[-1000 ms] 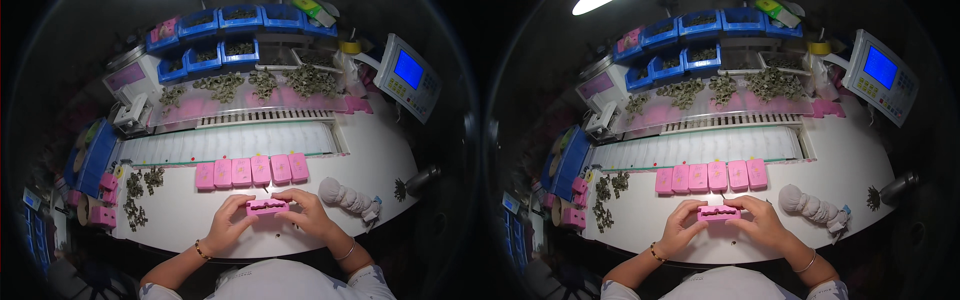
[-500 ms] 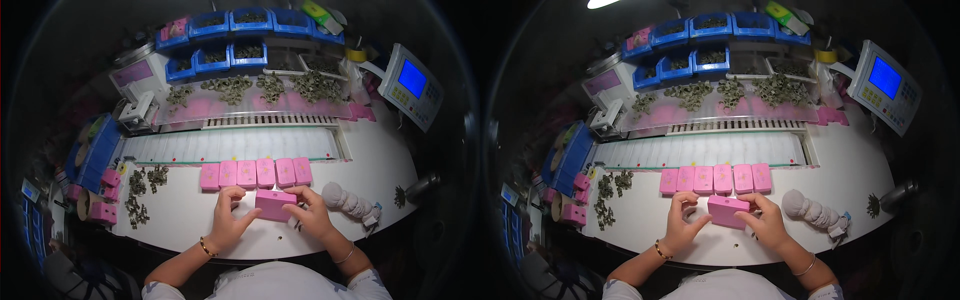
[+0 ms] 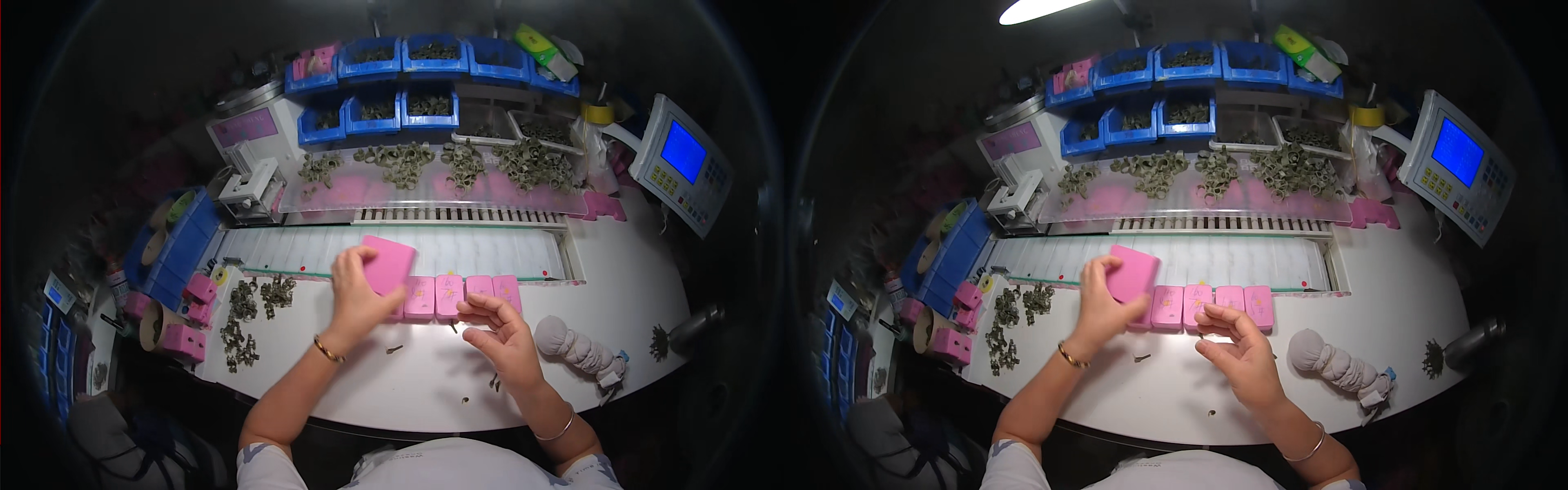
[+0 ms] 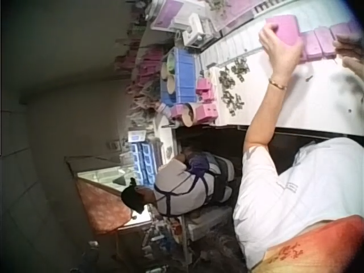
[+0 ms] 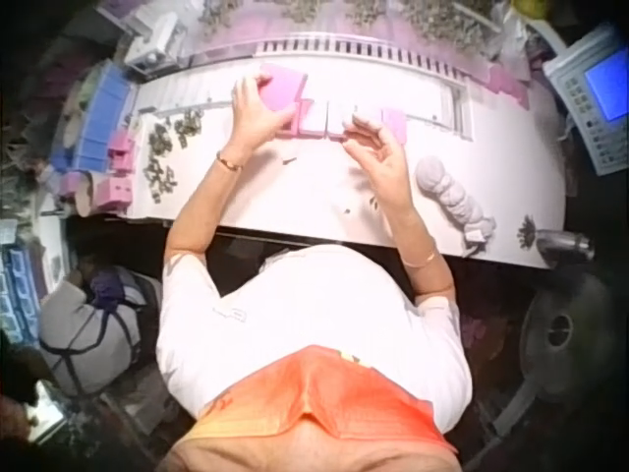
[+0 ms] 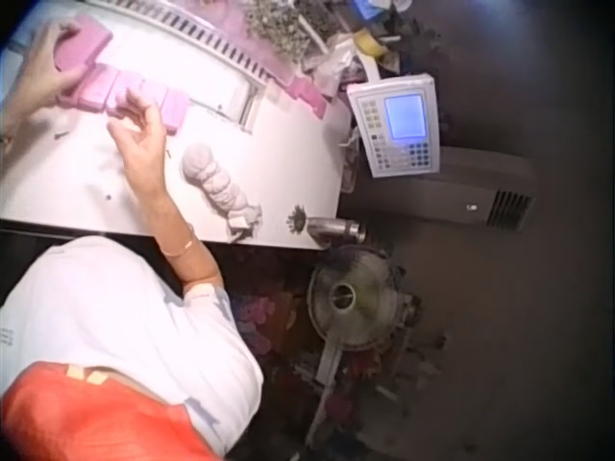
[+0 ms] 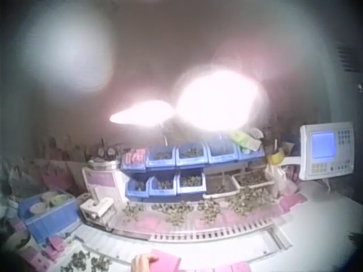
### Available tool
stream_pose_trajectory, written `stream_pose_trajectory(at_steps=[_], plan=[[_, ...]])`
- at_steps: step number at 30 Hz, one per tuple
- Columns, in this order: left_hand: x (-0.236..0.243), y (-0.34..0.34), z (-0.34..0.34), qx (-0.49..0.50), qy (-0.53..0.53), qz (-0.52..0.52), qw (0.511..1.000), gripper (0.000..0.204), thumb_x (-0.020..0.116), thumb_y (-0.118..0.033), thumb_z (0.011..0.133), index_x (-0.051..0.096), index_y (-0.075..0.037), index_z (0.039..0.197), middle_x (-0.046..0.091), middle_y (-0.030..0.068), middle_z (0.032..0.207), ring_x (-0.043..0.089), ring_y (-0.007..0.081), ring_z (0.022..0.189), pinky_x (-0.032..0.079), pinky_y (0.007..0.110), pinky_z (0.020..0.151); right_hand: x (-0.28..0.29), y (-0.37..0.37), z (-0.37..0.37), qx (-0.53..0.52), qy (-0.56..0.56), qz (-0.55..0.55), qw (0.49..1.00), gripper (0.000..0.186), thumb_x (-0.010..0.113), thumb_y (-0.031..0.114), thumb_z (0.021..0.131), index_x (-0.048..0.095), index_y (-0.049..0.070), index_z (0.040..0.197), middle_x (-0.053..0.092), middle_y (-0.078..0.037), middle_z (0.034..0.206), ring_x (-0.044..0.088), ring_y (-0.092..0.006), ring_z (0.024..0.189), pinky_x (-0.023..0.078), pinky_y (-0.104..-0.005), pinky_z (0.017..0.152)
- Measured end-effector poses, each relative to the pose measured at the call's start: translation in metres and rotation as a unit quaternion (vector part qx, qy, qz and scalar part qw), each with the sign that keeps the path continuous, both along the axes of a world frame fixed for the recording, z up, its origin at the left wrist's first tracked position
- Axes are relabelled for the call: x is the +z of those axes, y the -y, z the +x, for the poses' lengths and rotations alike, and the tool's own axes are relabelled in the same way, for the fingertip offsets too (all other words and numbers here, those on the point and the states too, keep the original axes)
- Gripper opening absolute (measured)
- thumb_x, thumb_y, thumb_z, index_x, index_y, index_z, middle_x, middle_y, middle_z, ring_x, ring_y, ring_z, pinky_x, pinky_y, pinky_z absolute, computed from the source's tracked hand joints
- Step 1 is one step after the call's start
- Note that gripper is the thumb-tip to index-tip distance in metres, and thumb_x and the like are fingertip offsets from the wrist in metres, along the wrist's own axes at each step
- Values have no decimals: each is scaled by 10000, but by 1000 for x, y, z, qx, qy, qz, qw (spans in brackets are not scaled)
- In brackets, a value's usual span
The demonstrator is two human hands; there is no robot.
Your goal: The recorder demolds and inspects small wax melt figurines from silicone molds at a production workstation.
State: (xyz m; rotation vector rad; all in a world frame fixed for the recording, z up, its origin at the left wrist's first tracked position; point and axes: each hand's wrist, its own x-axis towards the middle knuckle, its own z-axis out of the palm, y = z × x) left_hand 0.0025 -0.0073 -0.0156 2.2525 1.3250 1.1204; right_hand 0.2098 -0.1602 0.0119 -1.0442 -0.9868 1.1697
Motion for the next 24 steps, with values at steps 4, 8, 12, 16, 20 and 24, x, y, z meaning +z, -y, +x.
stream_pose_trajectory(at_steps=[4, 8, 12, 16, 20, 24], plan=[[-19, -70, -43, 138, -49, -35, 989, 694, 817, -358, 700, 492, -37, 1222, 496, 166, 1239, 434, 359, 1213, 354, 454, 1080, -12, 15, 15, -36, 33, -28, 998, 443, 671, -24, 897, 542, -18, 1321, 635, -107, 1227, 598, -172, 1161, 524, -308, 968], [-36, -96, -58, 163, -124, -59, 977, 659, 797, -408, 730, 554, -40, 1221, 500, 166, 1310, 429, 359, 1239, 349, 455, 1088, -21, 26, 28, -63, 26, -45, 997, 341, 667, -25, 903, 601, -21, 1238, 661, -88, 1167, 615, -146, 1092, 524, -292, 930], [-36, -110, -73, 167, -114, -55, 978, 627, 778, -403, 764, 581, -35, 1231, 500, 168, 1345, 426, 360, 1253, 334, 472, 1100, -21, 32, 31, -66, 43, -44, 996, 351, 662, -27, 894, 606, -3, 1239, 663, -69, 1147, 621, -131, 1060, 515, -279, 919], [-29, -113, -82, 166, -155, -80, 971, 636, 767, -403, 793, 569, -29, 1268, 494, 196, 1387, 399, 374, 1314, 302, 495, 1121, -22, 33, 33, -66, 38, -47, 996, 310, 674, -36, 893, 631, -16, 1200, 664, -84, 1141, 626, -146, 1067, 531, -289, 917], [-27, -94, -64, 104, -212, 44, 971, 612, 741, -402, 838, 563, -35, 1295, 452, 245, 1460, 362, 406, 1380, 246, 519, 1156, -22, 39, 36, -79, 66, -43, 994, 291, 675, -38, 890, 641, -22, 1179, 667, -84, 1139, 634, -139, 1054, 534, -282, 907], [-16, -73, -25, -7, -199, 35, 979, 549, 705, -375, 881, 571, -38, 1293, 460, 262, 1454, 384, 421, 1369, 238, 530, 1160, -22, 48, 41, -90, 85, -46, 991, 274, 681, -30, 890, 652, -21, 1162, 678, -84, 1114, 647, -136, 1028, 531, -273, 894]])
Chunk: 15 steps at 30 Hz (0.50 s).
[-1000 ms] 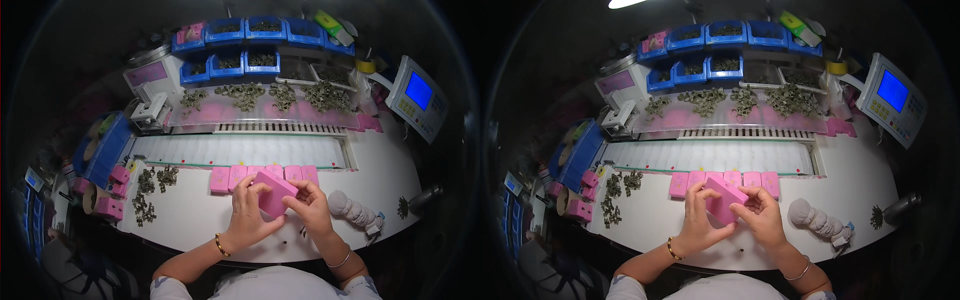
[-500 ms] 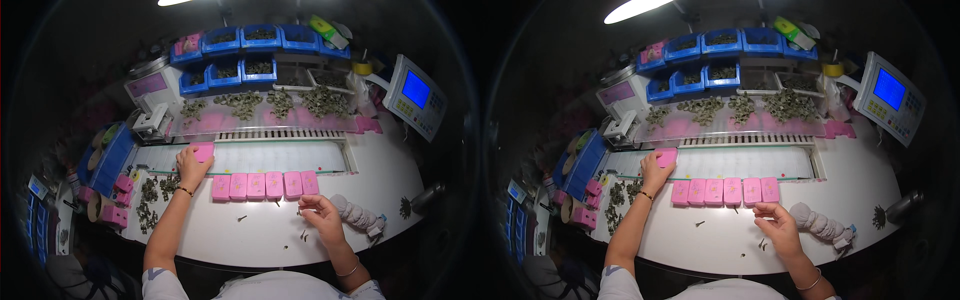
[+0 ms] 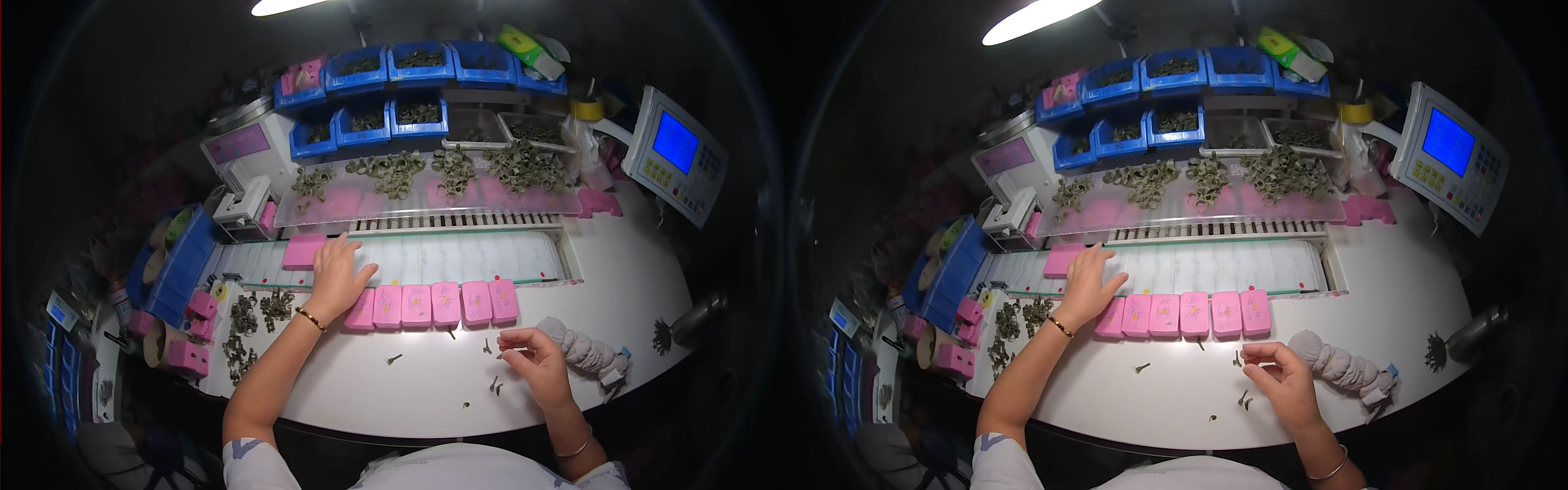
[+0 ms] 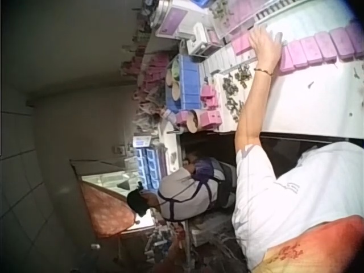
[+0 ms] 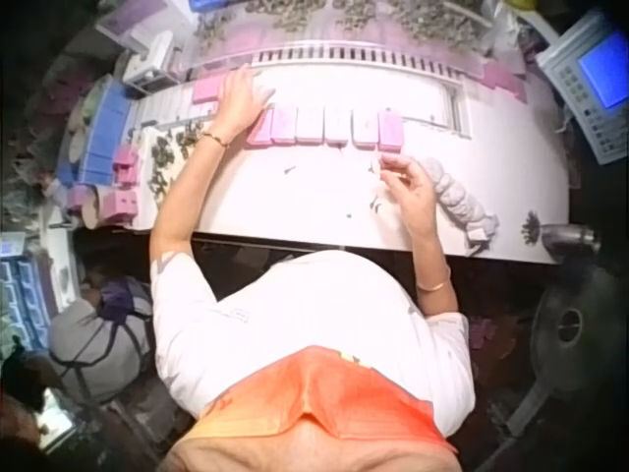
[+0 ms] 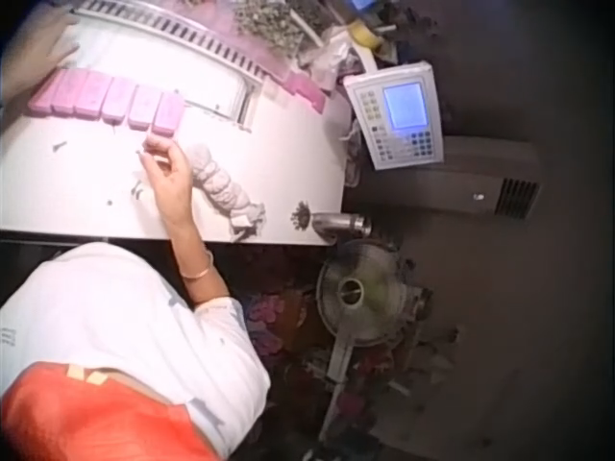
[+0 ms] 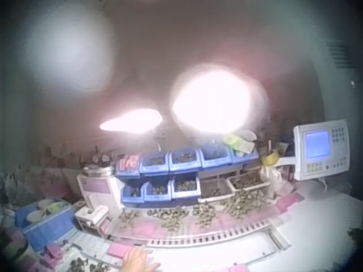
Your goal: The recorder demolds and inspects small wax melt figurines from silicone molds at a production workstation.
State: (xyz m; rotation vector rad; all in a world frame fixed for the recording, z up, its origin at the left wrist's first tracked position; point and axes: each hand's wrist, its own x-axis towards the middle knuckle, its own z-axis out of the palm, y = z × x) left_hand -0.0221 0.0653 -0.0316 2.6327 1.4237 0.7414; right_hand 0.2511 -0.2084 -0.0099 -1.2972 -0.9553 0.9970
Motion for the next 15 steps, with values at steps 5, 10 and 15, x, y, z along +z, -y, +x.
stream_pose_trajectory(at_steps=[5, 10, 15], plan=[[11, -12, 41, -25, -6, -38, 999, 555, 679, -363, 902, 561, 12, 1293, 524, 254, 1385, 452, 406, 1308, 307, 497, 1118, 10, 8, 0, -8, 174, 48, 983, 223, 719, -17, 844, 697, -10, 1066, 699, -102, 1019, 678, -168, 912, 544, -286, 793], [7, -53, 81, 36, -93, -85, 991, 509, 648, -348, 914, 585, 40, 1238, 574, 235, 1311, 506, 385, 1233, 362, 495, 1054, 19, 18, -5, 3, 289, 92, 953, 240, 737, -18, 808, 704, -12, 1046, 695, -131, 960, 677, -219, 842, 542, -305, 740], [-39, -87, 96, 51, -86, 123, 987, 435, 615, -359, 926, 660, 33, 1107, 633, 216, 1183, 561, 380, 1123, 399, 501, 991, 12, 25, -7, 61, 301, 107, 946, 228, 735, -2, 818, 710, 11, 1044, 698, -134, 939, 685, -251, 835, 556, -332, 699]])
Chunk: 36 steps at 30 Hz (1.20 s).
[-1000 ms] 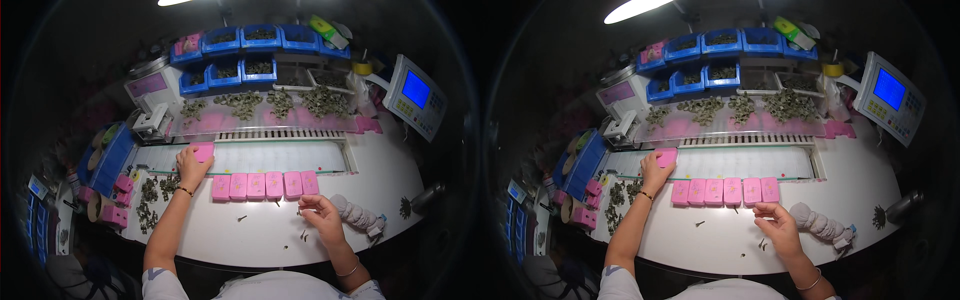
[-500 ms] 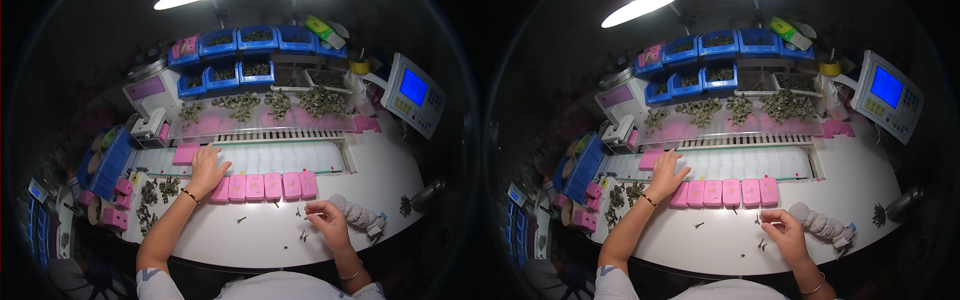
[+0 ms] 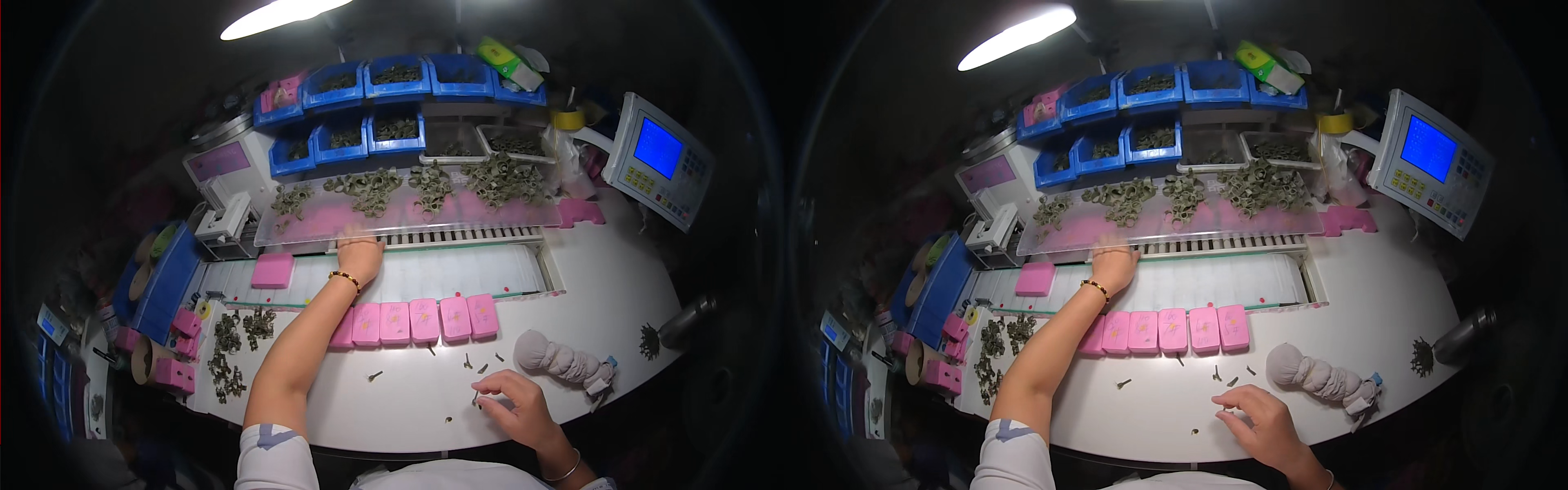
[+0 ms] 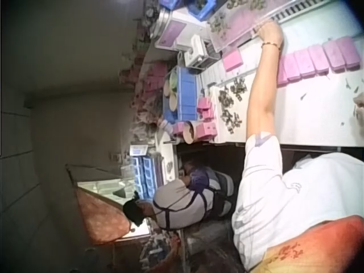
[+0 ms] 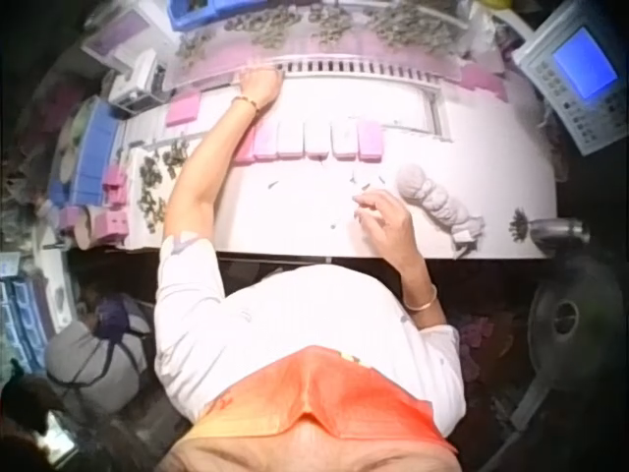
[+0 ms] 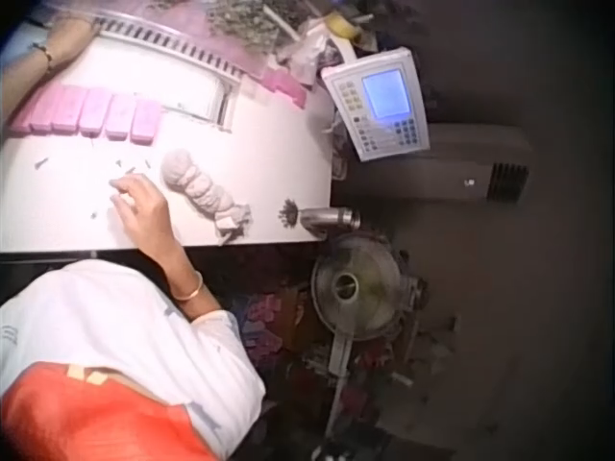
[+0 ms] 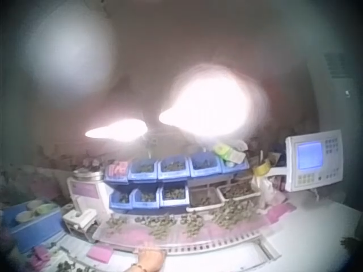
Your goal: The recorder demolds and inspects small wax melt figurines from silicone molds at a production workstation.
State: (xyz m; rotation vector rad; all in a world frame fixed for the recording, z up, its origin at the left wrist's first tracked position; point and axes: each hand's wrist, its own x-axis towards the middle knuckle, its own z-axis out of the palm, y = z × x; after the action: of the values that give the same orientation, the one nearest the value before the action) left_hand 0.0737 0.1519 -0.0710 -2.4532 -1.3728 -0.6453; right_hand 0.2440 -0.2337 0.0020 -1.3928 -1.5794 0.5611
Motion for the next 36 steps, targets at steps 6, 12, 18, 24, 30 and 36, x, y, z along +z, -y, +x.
stream_pose_trajectory(at_steps=[6, 12, 18, 24, 30, 36], plan=[[29, 0, 38, -15, -80, -77, 994, 387, 611, -337, 923, 633, -9, 1127, 615, 216, 1195, 613, 378, 1039, 443, 509, 912, -2, 1, 5, -18, 2, -16, 1000, 211, 731, 5, 830, 711, 22, 1039, 698, -133, 934, 687, -266, 834, 561, -332, 696], [15, -14, 64, -88, 3, -75, 993, 301, 592, -241, 929, 611, -9, 1120, 634, 216, 1101, 609, 387, 1029, 495, 490, 859, -8, -2, 5, -14, 24, -4, 1000, 204, 738, 19, 826, 713, 35, 1027, 696, -128, 923, 680, -287, 822, 548, -354, 725], [11, -24, 75, -67, 18, -107, 992, 264, 582, -191, 931, 609, -7, 1118, 619, 235, 1135, 597, 411, 1058, 503, 496, 876, -11, 0, 10, -14, 52, 5, 999, 196, 736, 46, 832, 711, 44, 1027, 693, -116, 925, 678, -292, 824, 543, -367, 727], [17, -4, 72, -91, -3, -120, 989, 378, 535, -171, 942, 558, -50, 1299, 579, 213, 1302, 560, 380, 1198, 468, 484, 978, 0, 4, 24, -23, 97, 42, 994, 177, 729, 42, 833, 707, 35, 1009, 695, -103, 927, 681, -289, 835, 543, -371, 733], [29, 45, 53, -97, -8, -213, 972, 605, 593, -335, 959, 428, -39, 1461, 421, 185, 1522, 331, 356, 1445, 203, 538, 1181, 20, 4, 59, -51, 129, 87, 987, 150, 738, 35, 820, 711, 32, 968, 693, -105, 906, 680, -298, 812, 545, -377, 711], [50, 101, 27, -198, -5, -219, 955, 567, 572, -317, 993, 423, -19, 1451, 326, 253, 1559, 243, 420, 1475, 196, 514, 1184, 37, 4, 105, -114, 145, 9, 983, 130, 718, 33, 820, 697, 20, 948, 676, -127, 887, 678, -289, 781, 543, -362, 719]])
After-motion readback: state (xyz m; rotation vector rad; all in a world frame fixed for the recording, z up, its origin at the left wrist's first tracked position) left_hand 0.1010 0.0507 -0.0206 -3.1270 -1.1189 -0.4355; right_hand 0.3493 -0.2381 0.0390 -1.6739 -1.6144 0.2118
